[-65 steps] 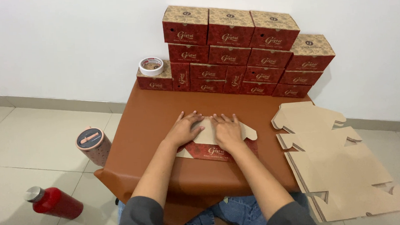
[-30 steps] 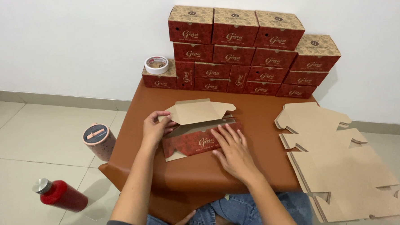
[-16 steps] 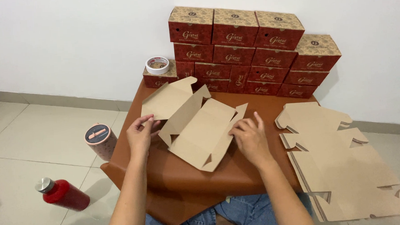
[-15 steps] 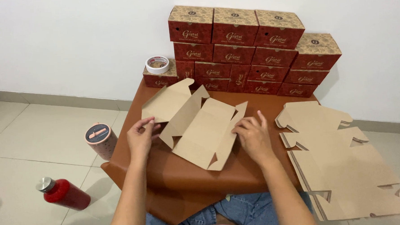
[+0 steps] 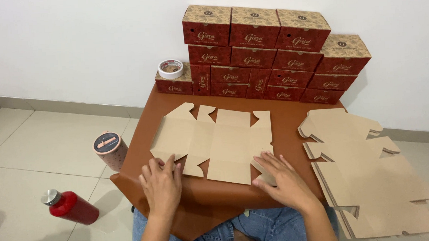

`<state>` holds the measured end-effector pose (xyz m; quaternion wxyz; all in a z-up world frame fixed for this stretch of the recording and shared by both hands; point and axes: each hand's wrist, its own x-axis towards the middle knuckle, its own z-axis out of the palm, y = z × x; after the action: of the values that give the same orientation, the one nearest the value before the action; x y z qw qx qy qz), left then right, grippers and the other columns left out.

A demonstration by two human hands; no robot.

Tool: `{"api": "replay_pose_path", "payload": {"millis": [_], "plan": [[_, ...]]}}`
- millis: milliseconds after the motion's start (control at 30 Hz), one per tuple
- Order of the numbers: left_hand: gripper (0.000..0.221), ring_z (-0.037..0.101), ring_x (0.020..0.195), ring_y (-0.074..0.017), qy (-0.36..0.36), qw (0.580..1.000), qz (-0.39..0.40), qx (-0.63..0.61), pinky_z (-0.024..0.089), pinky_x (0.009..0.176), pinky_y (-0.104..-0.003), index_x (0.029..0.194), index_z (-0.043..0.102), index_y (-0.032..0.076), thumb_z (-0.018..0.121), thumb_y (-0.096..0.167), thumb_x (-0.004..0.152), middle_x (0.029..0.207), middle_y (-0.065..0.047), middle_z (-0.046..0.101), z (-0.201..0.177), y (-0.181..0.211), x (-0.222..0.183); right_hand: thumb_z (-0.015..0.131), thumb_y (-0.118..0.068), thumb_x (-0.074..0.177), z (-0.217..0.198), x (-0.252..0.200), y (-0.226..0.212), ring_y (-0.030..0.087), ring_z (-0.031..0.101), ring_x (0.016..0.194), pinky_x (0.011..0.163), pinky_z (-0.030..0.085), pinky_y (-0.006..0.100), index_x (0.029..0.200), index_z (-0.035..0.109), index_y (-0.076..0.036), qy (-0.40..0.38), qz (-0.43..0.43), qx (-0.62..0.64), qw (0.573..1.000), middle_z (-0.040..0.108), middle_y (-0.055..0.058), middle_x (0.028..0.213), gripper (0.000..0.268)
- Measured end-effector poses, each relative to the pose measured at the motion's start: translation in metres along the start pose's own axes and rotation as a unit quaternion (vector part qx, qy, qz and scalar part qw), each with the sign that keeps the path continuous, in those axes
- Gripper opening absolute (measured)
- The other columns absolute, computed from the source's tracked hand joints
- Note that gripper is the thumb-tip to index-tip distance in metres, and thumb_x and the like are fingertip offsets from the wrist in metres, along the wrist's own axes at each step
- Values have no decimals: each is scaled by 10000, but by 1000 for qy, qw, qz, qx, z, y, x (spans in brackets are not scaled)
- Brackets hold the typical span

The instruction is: Assembling a cardboard box from a flat template by folding and tucking flaps.

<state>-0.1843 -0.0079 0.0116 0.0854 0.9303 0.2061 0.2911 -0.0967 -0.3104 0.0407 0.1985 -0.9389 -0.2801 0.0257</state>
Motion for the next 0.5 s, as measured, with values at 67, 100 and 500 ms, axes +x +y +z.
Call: {"api": "replay_pose_path", "payload": {"millis": [67, 100, 500], "plan": [[370, 497, 1014, -262, 16, 997, 72, -27, 385, 883, -404, 1226, 706, 114, 596, 187, 880, 1139, -96, 567, -2, 12, 3, 731, -595, 742, 2, -10, 6, 173, 326, 1488, 1235, 183, 430, 1429, 545, -233, -3, 13, 2, 1000, 450, 4, 1564, 799], [444, 524, 1137, -273, 34, 988, 142, -55, 385, 982, -426, 1225, 683, 101, 586, 28, 798, 1256, -96, 594, -3, 18, 4, 897, -548, 621, 3, -15, 9, 160, 331, 1486, 1233, 198, 433, 1422, 560, -280, -6, 24, 2, 1000, 453, -26, 1567, 910], [616, 454, 1375, -200, -313, 850, 318, -279, 237, 1144, -397, 1334, 636, 125, 651, 512, 855, 1427, -49, 577, 34, 85, 31, 510, -400, 968, -1, -1, -2, 242, 765, 801, 686, 582, 399, 1101, 693, -213, 137, 63, -35, 988, 794, -4, 973, 294]]}}
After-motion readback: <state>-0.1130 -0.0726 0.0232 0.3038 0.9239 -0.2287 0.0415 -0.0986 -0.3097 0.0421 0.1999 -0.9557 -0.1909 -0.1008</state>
